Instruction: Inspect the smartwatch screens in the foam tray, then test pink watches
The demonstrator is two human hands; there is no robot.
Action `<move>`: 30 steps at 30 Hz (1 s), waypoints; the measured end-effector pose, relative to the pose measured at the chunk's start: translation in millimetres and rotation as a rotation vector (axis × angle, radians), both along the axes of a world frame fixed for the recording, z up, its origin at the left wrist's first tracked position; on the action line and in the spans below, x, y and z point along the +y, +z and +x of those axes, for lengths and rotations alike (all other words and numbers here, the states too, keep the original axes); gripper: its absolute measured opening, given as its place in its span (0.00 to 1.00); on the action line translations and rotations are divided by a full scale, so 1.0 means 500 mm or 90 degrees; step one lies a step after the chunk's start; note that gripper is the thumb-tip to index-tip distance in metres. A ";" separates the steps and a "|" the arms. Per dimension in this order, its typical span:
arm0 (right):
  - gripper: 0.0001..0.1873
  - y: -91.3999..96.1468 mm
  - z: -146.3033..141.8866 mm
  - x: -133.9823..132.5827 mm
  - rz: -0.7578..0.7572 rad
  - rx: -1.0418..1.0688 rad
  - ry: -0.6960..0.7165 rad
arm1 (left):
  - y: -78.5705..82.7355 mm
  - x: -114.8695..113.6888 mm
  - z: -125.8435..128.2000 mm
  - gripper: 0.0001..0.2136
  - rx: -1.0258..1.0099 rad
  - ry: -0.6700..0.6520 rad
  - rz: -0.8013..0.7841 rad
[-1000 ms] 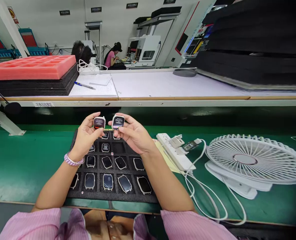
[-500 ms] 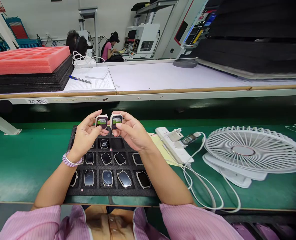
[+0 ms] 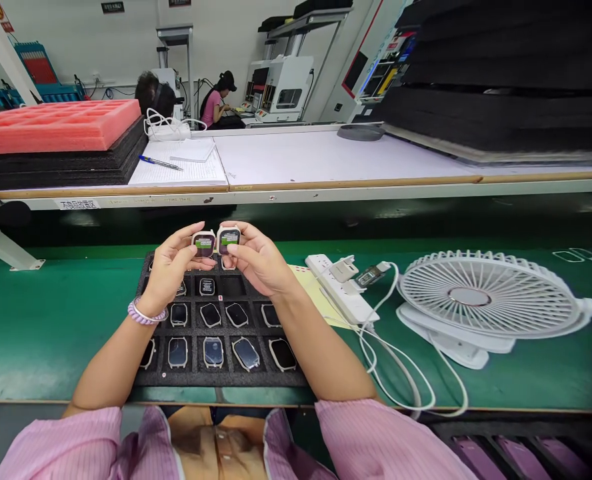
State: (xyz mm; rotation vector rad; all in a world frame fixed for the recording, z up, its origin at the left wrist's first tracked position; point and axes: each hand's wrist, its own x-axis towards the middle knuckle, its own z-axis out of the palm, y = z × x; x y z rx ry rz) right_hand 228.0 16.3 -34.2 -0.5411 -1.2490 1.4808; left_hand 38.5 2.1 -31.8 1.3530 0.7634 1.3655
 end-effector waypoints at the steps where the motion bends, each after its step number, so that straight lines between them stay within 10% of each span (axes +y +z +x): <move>1: 0.27 0.004 -0.001 0.003 0.001 0.002 0.006 | 0.004 0.002 -0.001 0.22 -0.004 -0.003 -0.001; 12: 0.17 0.136 -0.012 0.041 0.167 0.031 -0.041 | 0.144 0.051 0.005 0.23 -0.042 0.002 0.080; 30: 0.19 0.123 -0.025 0.045 0.163 0.085 -0.042 | 0.124 0.060 0.011 0.24 -0.079 0.016 0.115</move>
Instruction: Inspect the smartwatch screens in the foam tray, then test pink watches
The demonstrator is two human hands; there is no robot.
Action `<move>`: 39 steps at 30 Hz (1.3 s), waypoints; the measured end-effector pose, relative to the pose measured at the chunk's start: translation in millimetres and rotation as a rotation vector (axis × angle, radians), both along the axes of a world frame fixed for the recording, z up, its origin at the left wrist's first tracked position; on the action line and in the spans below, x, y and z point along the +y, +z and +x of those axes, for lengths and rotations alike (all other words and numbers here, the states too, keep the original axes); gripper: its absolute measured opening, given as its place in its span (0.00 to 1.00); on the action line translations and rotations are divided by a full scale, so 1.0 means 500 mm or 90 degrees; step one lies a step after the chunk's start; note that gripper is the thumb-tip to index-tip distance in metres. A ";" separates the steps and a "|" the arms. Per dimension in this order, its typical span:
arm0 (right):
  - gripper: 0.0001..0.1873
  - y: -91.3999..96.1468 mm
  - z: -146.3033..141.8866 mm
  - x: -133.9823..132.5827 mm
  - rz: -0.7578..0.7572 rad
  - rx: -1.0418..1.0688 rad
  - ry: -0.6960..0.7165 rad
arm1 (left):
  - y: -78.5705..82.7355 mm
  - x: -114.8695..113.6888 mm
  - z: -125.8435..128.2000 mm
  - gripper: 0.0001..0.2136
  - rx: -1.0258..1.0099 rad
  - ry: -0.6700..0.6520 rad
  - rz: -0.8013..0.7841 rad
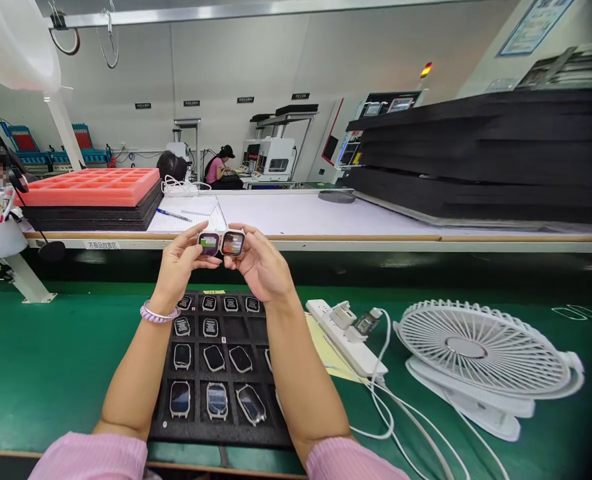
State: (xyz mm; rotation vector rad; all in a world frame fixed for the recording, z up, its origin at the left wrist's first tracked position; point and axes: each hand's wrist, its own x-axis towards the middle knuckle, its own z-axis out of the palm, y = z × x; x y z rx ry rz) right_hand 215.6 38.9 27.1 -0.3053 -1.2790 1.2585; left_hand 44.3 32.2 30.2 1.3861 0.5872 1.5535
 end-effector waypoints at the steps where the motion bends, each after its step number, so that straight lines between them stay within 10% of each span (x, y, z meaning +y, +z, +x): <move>1: 0.19 -0.003 0.002 0.004 0.004 -0.001 0.000 | -0.001 0.002 0.000 0.24 0.004 -0.001 0.000; 27: 0.31 -0.052 0.067 0.076 0.015 -0.106 -0.152 | -0.062 0.111 -0.058 0.30 0.092 0.074 0.152; 39: 0.32 -0.022 0.054 0.025 0.027 -0.141 -0.186 | -0.032 0.064 -0.051 0.29 0.104 0.166 0.195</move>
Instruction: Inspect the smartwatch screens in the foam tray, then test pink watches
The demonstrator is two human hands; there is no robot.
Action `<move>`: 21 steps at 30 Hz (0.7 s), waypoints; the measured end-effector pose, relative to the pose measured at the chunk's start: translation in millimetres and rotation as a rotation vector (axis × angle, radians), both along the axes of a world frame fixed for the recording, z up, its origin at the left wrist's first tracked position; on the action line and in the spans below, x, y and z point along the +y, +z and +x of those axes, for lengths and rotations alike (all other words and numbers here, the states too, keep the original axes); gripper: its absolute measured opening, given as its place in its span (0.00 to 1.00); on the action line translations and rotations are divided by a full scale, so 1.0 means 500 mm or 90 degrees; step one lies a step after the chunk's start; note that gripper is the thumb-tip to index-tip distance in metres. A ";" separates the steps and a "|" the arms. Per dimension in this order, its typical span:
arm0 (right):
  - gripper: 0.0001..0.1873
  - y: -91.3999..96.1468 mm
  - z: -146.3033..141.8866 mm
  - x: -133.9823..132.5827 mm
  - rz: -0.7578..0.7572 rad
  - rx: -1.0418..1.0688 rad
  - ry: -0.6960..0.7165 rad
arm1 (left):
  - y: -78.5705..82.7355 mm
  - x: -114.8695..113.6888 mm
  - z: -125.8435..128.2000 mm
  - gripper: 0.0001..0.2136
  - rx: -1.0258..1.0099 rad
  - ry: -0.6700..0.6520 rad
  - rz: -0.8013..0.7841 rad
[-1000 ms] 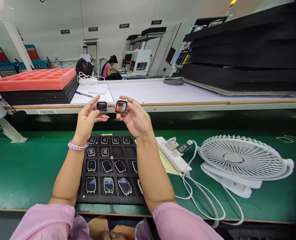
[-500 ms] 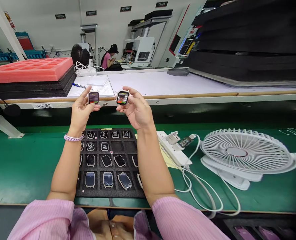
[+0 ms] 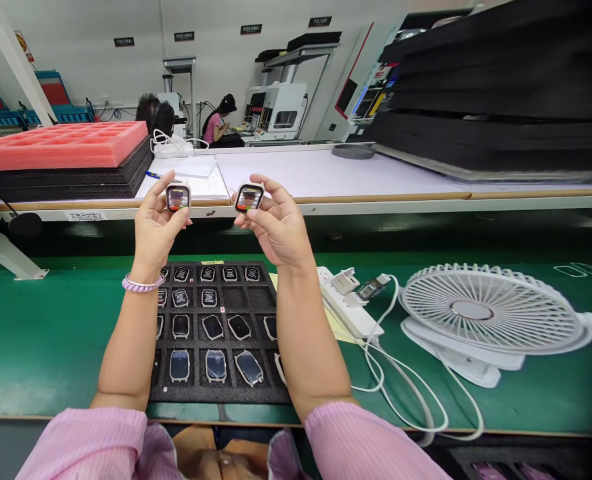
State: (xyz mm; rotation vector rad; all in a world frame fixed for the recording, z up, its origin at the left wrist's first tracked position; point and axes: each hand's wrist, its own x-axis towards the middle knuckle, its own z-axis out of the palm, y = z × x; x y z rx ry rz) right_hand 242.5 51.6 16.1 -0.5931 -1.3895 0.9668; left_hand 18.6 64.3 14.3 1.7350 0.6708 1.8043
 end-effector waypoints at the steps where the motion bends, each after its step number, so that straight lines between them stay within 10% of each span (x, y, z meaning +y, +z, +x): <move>1: 0.32 0.002 -0.002 -0.002 0.001 0.001 0.003 | 0.002 -0.003 0.002 0.29 -0.003 0.003 0.002; 21: 0.30 0.003 -0.002 0.001 0.001 0.042 0.048 | 0.013 -0.034 0.032 0.26 0.011 -0.037 -0.010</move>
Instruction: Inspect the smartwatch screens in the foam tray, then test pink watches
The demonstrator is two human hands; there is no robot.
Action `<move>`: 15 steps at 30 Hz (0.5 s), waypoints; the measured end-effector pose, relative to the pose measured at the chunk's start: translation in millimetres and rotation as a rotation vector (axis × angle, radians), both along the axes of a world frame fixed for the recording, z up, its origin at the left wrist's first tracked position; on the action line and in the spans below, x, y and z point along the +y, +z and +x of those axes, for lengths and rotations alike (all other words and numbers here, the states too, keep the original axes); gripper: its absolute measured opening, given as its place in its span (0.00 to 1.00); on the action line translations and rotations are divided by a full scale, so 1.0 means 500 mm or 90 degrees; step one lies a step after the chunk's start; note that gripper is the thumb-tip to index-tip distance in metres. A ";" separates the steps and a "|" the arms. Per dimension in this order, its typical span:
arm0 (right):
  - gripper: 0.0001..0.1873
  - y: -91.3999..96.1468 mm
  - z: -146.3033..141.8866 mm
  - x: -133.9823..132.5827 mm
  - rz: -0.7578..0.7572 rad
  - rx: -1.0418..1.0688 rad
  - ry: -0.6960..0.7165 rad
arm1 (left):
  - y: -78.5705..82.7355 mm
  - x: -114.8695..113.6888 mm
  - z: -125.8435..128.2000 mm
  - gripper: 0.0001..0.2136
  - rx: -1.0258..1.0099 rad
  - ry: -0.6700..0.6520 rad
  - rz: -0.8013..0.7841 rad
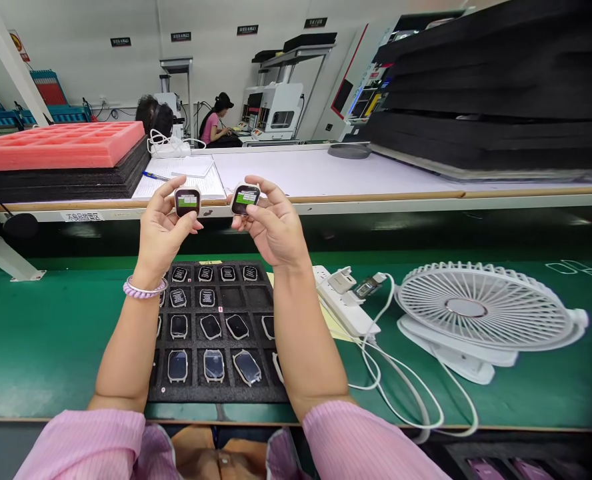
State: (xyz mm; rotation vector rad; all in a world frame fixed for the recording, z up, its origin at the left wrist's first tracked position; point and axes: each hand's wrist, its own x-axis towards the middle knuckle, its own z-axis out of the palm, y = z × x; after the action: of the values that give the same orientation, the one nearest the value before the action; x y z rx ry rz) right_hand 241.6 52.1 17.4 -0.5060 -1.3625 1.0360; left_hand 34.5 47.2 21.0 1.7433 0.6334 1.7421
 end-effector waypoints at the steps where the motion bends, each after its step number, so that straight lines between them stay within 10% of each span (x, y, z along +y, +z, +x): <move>1: 0.29 0.000 0.001 0.000 0.003 0.000 0.003 | 0.000 0.001 0.000 0.26 -0.004 0.000 0.001; 15: 0.30 0.004 -0.012 -0.009 -0.002 -0.015 0.005 | 0.006 -0.007 0.004 0.22 -0.028 -0.032 -0.066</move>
State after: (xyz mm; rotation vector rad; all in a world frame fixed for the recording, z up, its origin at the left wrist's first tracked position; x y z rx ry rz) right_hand 235.4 47.7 19.5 -0.5170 -1.3858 1.0416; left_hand 36.6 43.7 24.0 1.6320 0.6441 1.6789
